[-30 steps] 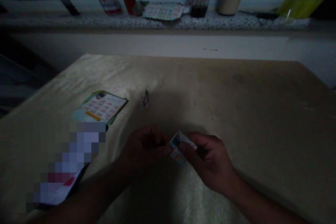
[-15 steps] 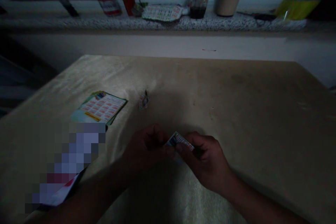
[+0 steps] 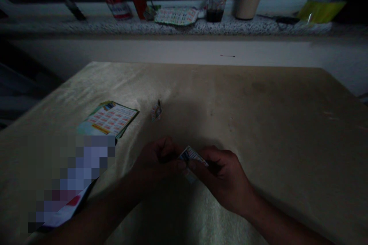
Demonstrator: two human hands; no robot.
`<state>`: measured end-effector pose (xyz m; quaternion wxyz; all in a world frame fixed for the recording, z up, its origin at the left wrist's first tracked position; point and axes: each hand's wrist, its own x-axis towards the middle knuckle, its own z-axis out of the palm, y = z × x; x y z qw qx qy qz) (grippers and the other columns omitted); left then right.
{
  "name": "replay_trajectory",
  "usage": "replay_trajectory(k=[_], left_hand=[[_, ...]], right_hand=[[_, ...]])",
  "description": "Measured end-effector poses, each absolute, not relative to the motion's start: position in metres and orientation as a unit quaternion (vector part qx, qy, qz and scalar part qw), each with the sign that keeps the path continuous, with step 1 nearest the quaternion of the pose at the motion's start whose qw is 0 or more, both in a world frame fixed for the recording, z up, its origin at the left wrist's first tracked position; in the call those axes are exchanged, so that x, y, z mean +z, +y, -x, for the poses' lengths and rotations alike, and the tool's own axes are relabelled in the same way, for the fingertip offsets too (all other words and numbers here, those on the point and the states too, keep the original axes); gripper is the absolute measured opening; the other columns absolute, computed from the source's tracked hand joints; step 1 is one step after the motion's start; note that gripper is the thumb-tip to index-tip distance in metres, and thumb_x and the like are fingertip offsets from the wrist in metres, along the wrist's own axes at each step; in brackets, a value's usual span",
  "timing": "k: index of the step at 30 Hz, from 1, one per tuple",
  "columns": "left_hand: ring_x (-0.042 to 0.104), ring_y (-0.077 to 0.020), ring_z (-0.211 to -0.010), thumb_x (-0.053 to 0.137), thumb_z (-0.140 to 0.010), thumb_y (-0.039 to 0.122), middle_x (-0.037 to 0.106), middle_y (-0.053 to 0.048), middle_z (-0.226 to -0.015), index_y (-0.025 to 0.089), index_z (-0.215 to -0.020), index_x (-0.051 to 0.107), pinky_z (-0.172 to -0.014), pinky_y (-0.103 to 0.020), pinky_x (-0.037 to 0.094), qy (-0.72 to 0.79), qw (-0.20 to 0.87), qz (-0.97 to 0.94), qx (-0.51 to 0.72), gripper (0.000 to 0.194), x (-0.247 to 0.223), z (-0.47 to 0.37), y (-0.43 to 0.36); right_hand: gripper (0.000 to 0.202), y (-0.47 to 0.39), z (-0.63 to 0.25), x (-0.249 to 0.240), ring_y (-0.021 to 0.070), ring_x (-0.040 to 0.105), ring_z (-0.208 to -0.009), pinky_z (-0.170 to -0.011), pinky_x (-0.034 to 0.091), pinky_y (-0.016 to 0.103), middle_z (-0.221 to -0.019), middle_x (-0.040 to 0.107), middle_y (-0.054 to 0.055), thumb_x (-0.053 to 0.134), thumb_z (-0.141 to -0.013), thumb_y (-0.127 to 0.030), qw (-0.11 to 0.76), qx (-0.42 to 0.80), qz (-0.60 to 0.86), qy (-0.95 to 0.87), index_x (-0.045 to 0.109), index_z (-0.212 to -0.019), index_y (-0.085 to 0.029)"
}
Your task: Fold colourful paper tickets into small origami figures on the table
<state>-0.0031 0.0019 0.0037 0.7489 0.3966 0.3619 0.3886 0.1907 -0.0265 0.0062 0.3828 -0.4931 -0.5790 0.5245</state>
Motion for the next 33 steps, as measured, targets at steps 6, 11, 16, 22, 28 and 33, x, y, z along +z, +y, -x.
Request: replay_trajectory(k=[6, 11, 16, 22, 28, 33], left_hand=[[0.063, -0.0090, -0.060, 0.084, -0.072, 0.014, 0.068, 0.005, -0.066, 0.020, -0.070, 0.038, -0.057, -0.020, 0.043, 0.352, 0.754, -0.384, 0.401, 0.047, 0.0050, 0.0031, 0.0030], [0.061, -0.0104, -0.062, 0.084, -0.072, 0.019, 0.063, 0.005, -0.067, 0.020, -0.071, 0.039, -0.059, -0.022, 0.044, 0.371, 0.737, -0.400, 0.399, 0.045, 0.0009, 0.0041, 0.0032], [0.053, -0.0102, -0.065, 0.083, -0.071, 0.022, 0.059, 0.003, -0.072, 0.018, -0.072, 0.048, -0.059, -0.023, 0.042, 0.420, 0.674, -0.459, 0.399, 0.036, -0.0041, -0.0004, -0.0020], [0.048, -0.0084, -0.062, 0.086, -0.070, 0.024, 0.052, 0.006, -0.067, 0.019, -0.072, 0.043, -0.056, -0.021, 0.038, 0.414, 0.693, -0.452, 0.380, 0.044, 0.0007, 0.0015, -0.0031], [0.047, -0.0070, -0.057, 0.089, -0.063, 0.017, 0.050, 0.008, -0.063, 0.021, -0.069, 0.034, -0.053, -0.020, 0.038, 0.396, 0.741, -0.386, 0.382, 0.056, 0.0044, 0.0055, 0.0018], [0.048, -0.0065, -0.056, 0.090, -0.063, 0.015, 0.049, 0.009, -0.063, 0.020, -0.069, 0.034, -0.053, -0.020, 0.038, 0.388, 0.754, -0.370, 0.380, 0.057, 0.0026, 0.0063, 0.0034]], right_hand=[[0.018, -0.0260, -0.1923, 0.0031, 0.0153, 0.065, -0.067, -0.060, 0.051, 0.025, -0.074, 0.072, 0.002, 0.073, -0.088, -0.040, 0.409, 0.567, 0.484, -0.526, 0.077, -0.084, -0.023], [0.024, -0.0271, -0.1946, 0.0000, 0.0168, 0.063, -0.065, -0.058, 0.049, 0.027, -0.060, 0.061, 0.001, 0.074, -0.086, -0.042, 0.399, 0.550, 0.509, -0.528, 0.077, -0.075, -0.021], [0.022, -0.0266, -0.1956, 0.0006, 0.0142, 0.054, -0.062, -0.056, 0.041, 0.027, -0.063, 0.058, 0.001, 0.074, -0.087, -0.037, 0.403, 0.552, 0.488, -0.543, 0.076, -0.076, -0.019], [0.022, -0.0266, -0.1971, 0.0048, 0.0115, 0.045, -0.059, -0.053, 0.034, 0.027, -0.065, 0.057, 0.000, 0.073, -0.088, -0.036, 0.393, 0.585, 0.457, -0.543, 0.079, -0.077, -0.018], [0.029, -0.0279, -0.1969, 0.0021, 0.0129, 0.050, -0.060, -0.054, 0.039, 0.027, -0.067, 0.061, 0.001, 0.073, -0.087, -0.043, 0.363, 0.627, 0.467, -0.508, 0.076, -0.072, -0.018], [0.023, -0.0267, -0.1984, 0.0036, 0.0131, 0.054, -0.064, -0.058, 0.042, 0.026, -0.068, 0.064, 0.002, 0.076, -0.086, -0.037, 0.398, 0.628, 0.448, -0.497, 0.077, -0.073, -0.019]])
